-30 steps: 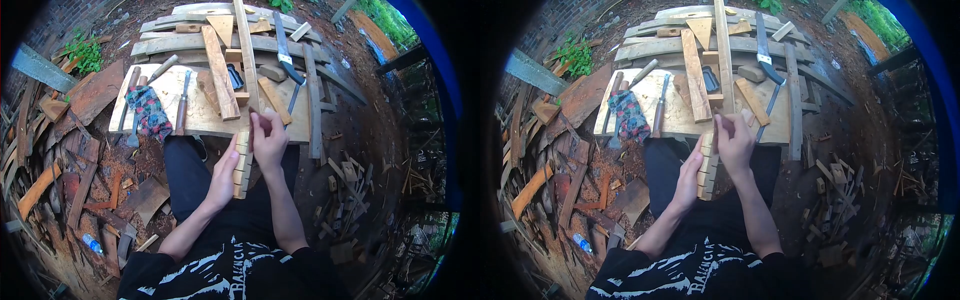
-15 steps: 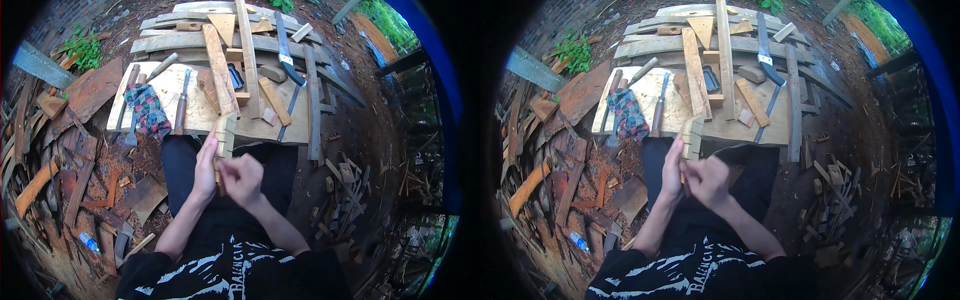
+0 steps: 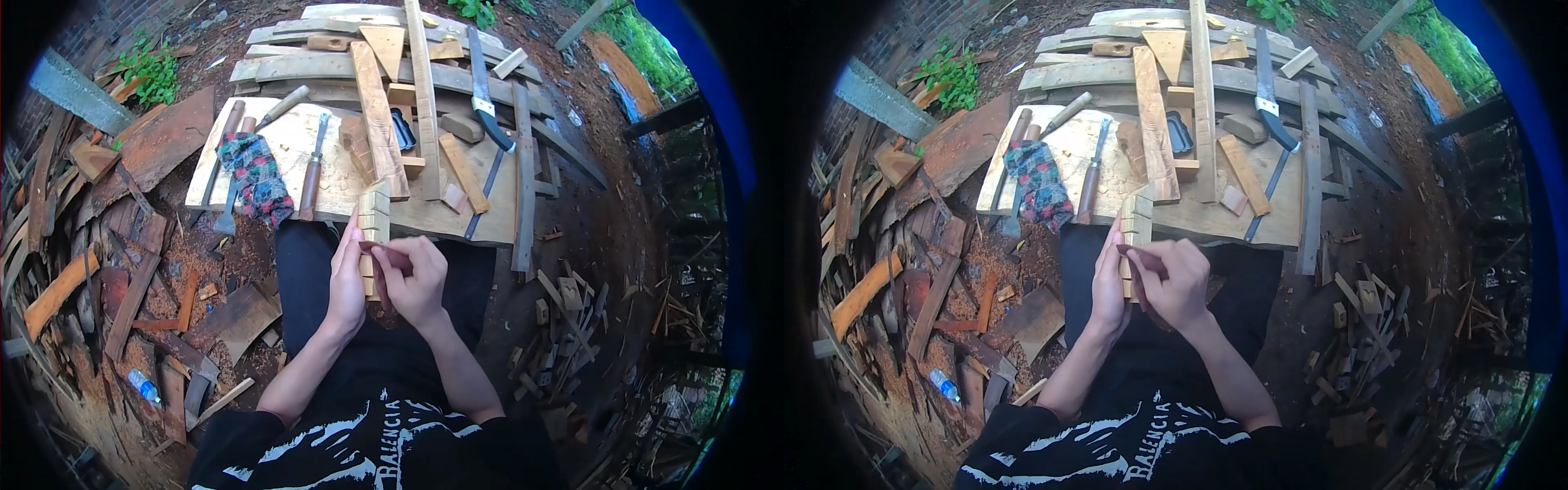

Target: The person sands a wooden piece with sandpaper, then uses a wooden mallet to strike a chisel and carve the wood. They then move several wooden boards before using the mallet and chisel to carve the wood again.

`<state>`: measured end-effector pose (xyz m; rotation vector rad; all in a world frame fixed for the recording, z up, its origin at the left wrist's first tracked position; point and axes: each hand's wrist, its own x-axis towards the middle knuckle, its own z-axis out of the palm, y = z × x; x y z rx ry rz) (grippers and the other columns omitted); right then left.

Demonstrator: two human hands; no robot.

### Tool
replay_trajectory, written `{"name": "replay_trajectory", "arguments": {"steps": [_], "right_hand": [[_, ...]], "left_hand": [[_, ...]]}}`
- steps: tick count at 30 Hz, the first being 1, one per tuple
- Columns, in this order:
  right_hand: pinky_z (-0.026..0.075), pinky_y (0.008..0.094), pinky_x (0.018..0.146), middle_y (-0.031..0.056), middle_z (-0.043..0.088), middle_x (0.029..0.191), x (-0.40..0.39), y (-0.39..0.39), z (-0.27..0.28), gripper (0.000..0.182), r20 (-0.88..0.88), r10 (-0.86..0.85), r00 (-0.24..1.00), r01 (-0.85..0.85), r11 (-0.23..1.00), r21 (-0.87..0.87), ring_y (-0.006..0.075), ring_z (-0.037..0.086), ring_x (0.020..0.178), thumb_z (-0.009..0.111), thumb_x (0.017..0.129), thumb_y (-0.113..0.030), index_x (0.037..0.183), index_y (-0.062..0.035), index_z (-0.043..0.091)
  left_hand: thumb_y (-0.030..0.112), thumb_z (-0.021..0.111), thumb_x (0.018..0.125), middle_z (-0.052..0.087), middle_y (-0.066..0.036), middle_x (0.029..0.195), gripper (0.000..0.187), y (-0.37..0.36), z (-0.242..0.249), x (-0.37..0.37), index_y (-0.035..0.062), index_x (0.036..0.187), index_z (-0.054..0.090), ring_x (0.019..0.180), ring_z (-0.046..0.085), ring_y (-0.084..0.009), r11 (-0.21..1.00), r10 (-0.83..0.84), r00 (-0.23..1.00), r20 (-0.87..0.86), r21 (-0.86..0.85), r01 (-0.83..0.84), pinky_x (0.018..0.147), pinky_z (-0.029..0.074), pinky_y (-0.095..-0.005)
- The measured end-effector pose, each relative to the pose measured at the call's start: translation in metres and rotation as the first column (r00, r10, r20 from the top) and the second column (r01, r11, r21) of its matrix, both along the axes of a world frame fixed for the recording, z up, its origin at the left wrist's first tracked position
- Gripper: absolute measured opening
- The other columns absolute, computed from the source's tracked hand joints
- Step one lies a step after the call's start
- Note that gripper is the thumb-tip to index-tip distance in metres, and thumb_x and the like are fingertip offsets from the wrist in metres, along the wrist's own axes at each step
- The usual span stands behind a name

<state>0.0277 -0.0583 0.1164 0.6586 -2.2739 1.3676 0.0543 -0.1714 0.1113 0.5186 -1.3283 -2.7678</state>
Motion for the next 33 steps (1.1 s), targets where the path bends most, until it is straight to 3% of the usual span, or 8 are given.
{"name": "replay_trajectory", "arguments": {"steps": [6, 8, 14, 20, 24, 26, 29, 33], "right_hand": [[0.051, 0.0295, 0.068, 0.0079, 0.063, 0.081, -0.019, 0.016, 0.018, 0.012, 0.148, 0.122, 0.981, -0.119, 0.992, -0.03, 0.0172, 0.064, 0.075, 0.078, 0.083, -0.001, 0.092, -0.0003, 0.071], [0.051, 0.027, 0.074, 0.0075, 0.066, 0.086, -0.029, 0.025, 0.025, 0.011, 0.364, 0.227, 0.903, -0.178, 0.971, -0.162, 0.016, 0.066, 0.08, 0.076, 0.084, 0.001, 0.094, 0.0008, 0.072], [0.052, 0.0269, 0.08, 0.0043, 0.071, 0.091, -0.065, 0.08, 0.007, 0.012, 0.51, 0.263, 0.819, -0.089, 0.937, -0.339, 0.0107, 0.066, 0.088, 0.074, 0.09, -0.001, 0.101, 0.0025, 0.07], [0.054, 0.0318, 0.081, 0.0133, 0.074, 0.097, -0.13, 0.149, -0.007, 0.018, 0.403, -0.483, 0.778, 0.444, 0.875, 0.193, 0.0213, 0.071, 0.091, 0.075, 0.087, -0.006, 0.104, -0.0013, 0.071], [0.055, 0.0397, 0.082, 0.0149, 0.071, 0.103, -0.156, 0.19, -0.045, 0.025, 0.142, -0.612, 0.778, 0.511, 0.748, 0.423, 0.0291, 0.071, 0.096, 0.078, 0.085, -0.013, 0.106, -0.0016, 0.069], [0.053, 0.0467, 0.082, 0.013, 0.067, 0.105, -0.152, 0.188, -0.043, 0.035, -0.222, -0.682, 0.697, 0.617, 0.411, 0.671, 0.0333, 0.068, 0.095, 0.082, 0.082, -0.02, 0.106, -0.0015, 0.066], [0.053, 0.0466, 0.081, 0.0124, 0.065, 0.103, -0.155, 0.187, -0.049, 0.039, -0.058, -0.737, 0.673, 0.594, 0.493, 0.635, 0.0338, 0.067, 0.09, 0.083, 0.081, -0.023, 0.108, -0.0009, 0.065], [0.054, 0.0439, 0.079, 0.0146, 0.063, 0.107, -0.161, 0.194, -0.064, 0.033, 0.126, -0.66, 0.741, 0.529, 0.688, 0.497, 0.0298, 0.069, 0.094, 0.078, 0.085, -0.016, 0.111, -0.0006, 0.065]], "left_hand": [[0.025, 0.036, 0.112, 0.048, -0.014, 0.149, 0.053, 0.002, 0.0, -0.002, -0.0011, 0.158, 0.029, 0.131, 0.051, -0.0166, 0.999, 0.035, 0.999, -0.005, -0.03, -0.036, 0.11, 0.04, -0.0301], [0.025, 0.039, 0.112, 0.049, -0.013, 0.149, 0.054, -0.001, -0.005, -0.001, -0.001, 0.158, 0.03, 0.131, 0.051, -0.0162, 0.998, 0.039, 0.999, 0.001, -0.048, -0.039, 0.11, 0.041, -0.0299], [0.023, 0.047, 0.11, 0.051, -0.015, 0.146, 0.059, -0.009, -0.016, -0.008, -0.0016, 0.159, 0.024, 0.13, 0.052, -0.0169, 0.973, 0.201, 0.979, 0.038, -0.123, -0.195, 0.113, 0.036, -0.0311], [0.012, 0.053, 0.106, 0.06, -0.016, 0.132, 0.067, -0.023, -0.005, -0.012, -0.0009, 0.161, 0.017, 0.12, 0.057, -0.0149, 0.969, 0.199, 0.98, -0.026, -0.142, -0.2, 0.107, 0.041, -0.0302], [0.007, 0.059, 0.101, 0.065, -0.013, 0.119, 0.074, -0.031, -0.017, -0.013, 0.0, 0.161, 0.015, 0.108, 0.062, -0.013, 0.96, 0.127, 0.992, 0.007, -0.253, -0.121, 0.095, 0.049, -0.0284], [0.008, 0.061, 0.1, 0.067, -0.013, 0.118, 0.076, -0.032, -0.021, -0.017, 0.0, 0.161, 0.017, 0.106, 0.064, -0.0131, 0.95, 0.107, 0.994, 0.019, -0.296, -0.097, 0.09, 0.052, -0.0282], [0.007, 0.07, 0.096, 0.065, -0.004, 0.092, 0.083, -0.032, -0.035, -0.028, -0.0011, 0.161, 0.018, 0.083, 0.063, -0.0058, 0.913, 0.083, 0.994, 0.071, -0.406, -0.047, 0.075, 0.051, -0.0213], [0.011, 0.072, 0.095, 0.064, -0.004, 0.088, 0.081, -0.03, -0.052, -0.046, -0.0041, 0.158, 0.025, 0.074, 0.061, -0.0046, 0.826, 0.08, 0.995, 0.06, -0.562, -0.033, 0.066, 0.051, -0.02]]}}
